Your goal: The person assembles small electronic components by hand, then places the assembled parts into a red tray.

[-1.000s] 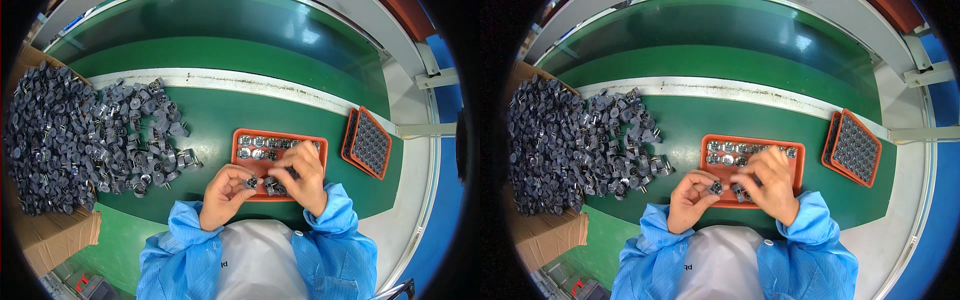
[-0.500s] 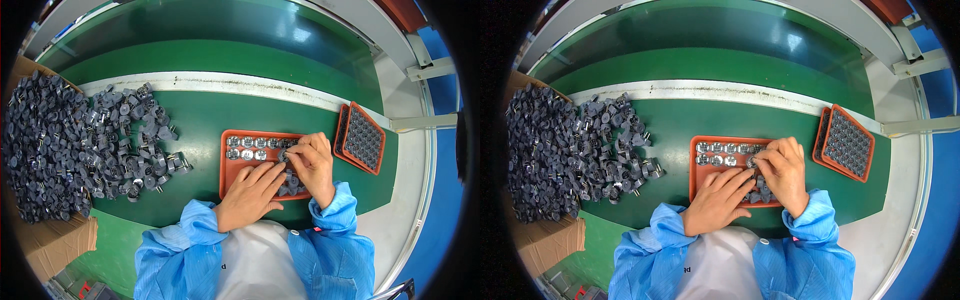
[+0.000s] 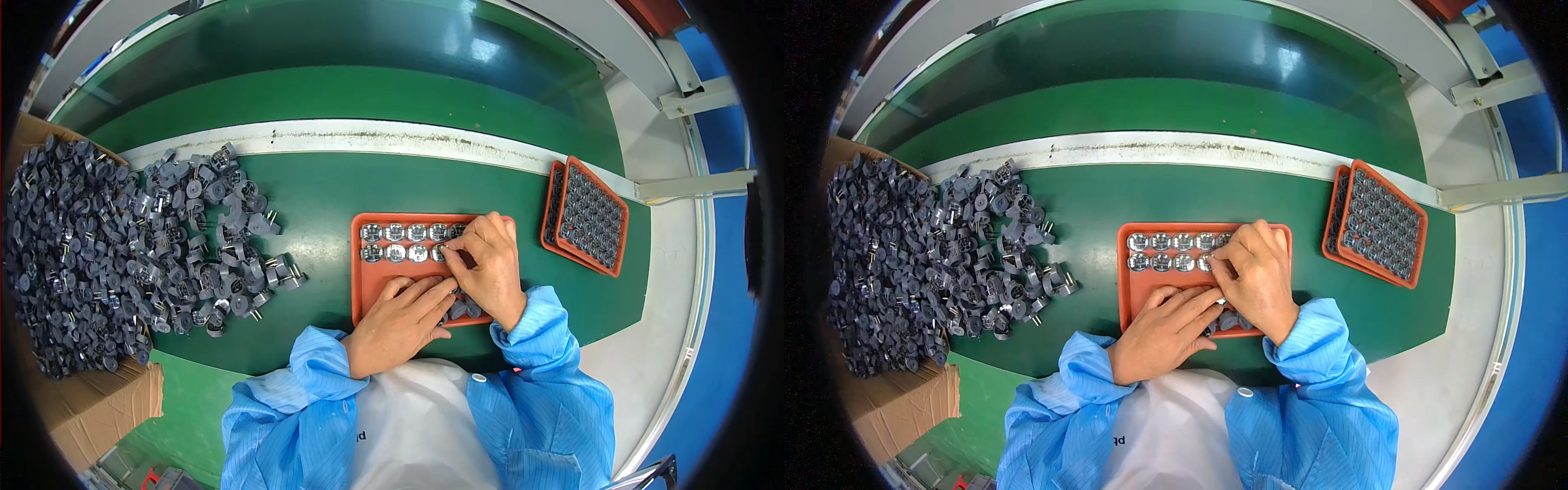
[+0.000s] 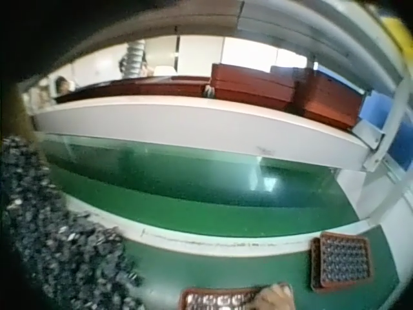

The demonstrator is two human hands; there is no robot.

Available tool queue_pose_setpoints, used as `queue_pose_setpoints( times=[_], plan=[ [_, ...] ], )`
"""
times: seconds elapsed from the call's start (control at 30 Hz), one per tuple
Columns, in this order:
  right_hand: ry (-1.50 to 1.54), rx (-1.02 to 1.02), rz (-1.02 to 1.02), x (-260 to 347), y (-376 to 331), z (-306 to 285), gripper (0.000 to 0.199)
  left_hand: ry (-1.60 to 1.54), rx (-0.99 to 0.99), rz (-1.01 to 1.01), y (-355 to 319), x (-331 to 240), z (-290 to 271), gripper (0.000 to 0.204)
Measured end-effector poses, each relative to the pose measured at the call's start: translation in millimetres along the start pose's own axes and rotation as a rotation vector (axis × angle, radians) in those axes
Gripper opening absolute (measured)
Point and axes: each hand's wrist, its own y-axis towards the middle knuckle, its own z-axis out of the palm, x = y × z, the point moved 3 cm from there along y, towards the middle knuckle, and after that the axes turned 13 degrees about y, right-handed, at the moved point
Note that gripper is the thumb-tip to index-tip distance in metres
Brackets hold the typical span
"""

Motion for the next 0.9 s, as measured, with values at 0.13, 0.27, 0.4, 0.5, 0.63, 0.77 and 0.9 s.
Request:
queue_pose_setpoints(
  times=[0.13,0.27,0.4,0.5,0.63,0.77,0.9],
  plan=[
    [-0.006,0.007,0.002,8,-1,-10,0.016,-0.053,-0.034,-0.011,0,4,-5,0.054],
    [0.074,0.156,0.053,16,-12,-38,0.021,-0.163,-0.074,-0.083,-3,8,-8,0.049],
    [0.131,0.311,0.042,20,-23,-32,0.028,-0.159,-0.090,-0.134,-4,7,-10,0.050],
    [0.106,0.337,0.044,15,-29,-24,0.024,-0.102,-0.076,-0.110,0,3,-11,0.052],
    [0.218,0.250,0.042,5,-32,-17,0.016,-0.036,0.004,-0.138,3,-1,-10,0.061],
    [0.352,0.150,0.151,-3,-34,-13,0.011,0.067,-0.003,-0.127,3,-2,-3,0.068],
    [0.462,0.151,0.416,-8,-40,-14,0.007,0.121,0.026,-0.116,7,-5,-5,0.071]
  ],
)
